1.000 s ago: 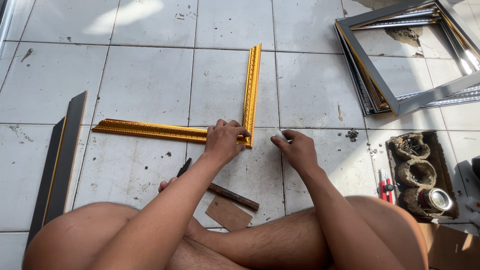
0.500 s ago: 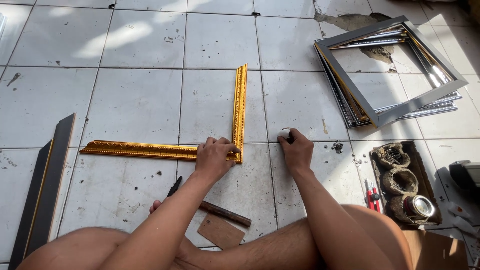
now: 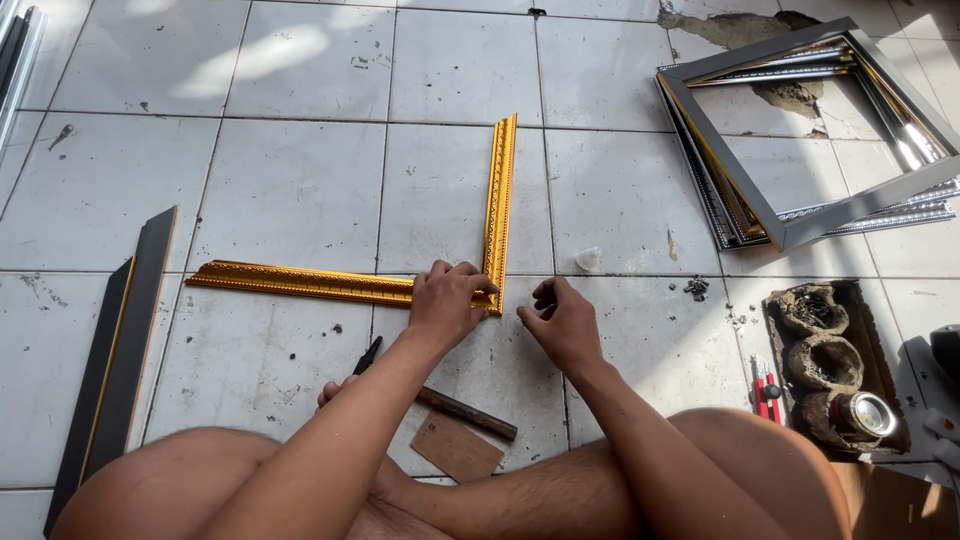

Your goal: Assembling picture frames by applying glue to mitered corners and joining the pieces together on a tiled floor.

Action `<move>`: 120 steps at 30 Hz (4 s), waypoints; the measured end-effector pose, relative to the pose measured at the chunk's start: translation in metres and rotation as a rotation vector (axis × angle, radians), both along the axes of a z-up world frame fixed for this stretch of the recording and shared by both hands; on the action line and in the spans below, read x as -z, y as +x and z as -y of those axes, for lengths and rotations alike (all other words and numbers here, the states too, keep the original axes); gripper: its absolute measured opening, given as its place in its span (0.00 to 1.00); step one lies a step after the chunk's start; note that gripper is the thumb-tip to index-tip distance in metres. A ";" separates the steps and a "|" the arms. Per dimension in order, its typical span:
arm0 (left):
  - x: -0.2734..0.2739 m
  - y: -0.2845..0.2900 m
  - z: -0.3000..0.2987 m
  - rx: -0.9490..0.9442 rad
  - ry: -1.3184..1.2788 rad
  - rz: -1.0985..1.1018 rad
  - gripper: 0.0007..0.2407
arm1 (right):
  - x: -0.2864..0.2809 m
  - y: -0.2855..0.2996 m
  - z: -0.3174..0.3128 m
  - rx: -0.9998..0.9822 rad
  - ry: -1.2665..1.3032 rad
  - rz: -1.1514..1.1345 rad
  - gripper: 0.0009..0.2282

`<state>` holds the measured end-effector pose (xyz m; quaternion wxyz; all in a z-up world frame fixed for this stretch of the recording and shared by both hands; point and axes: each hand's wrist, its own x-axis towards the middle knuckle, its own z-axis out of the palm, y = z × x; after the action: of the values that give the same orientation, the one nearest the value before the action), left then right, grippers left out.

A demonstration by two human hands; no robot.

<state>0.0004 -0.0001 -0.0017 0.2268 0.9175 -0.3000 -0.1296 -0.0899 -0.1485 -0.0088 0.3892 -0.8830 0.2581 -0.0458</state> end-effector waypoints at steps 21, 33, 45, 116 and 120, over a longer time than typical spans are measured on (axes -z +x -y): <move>0.008 0.004 -0.001 0.032 0.018 0.012 0.10 | -0.031 -0.005 -0.022 0.076 0.626 -0.280 0.23; 0.011 -0.007 0.003 0.333 0.070 0.464 0.09 | 0.014 0.000 0.005 0.080 0.326 -0.208 0.14; -0.006 -0.004 0.007 0.145 -0.058 0.320 0.05 | 0.001 0.006 0.003 0.055 0.296 -0.208 0.13; -0.045 -0.033 -0.032 -0.251 -0.206 0.132 0.22 | -0.005 0.026 -0.011 0.078 1.012 -0.094 0.18; -0.024 -0.039 -0.042 -0.965 -0.790 -0.745 0.25 | -0.004 0.021 -0.013 0.025 0.999 -0.135 0.18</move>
<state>-0.0384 0.0422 0.0221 0.6601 0.6924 0.2108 -0.2009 -0.0687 -0.1358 -0.0047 0.7461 -0.5869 0.2835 0.1359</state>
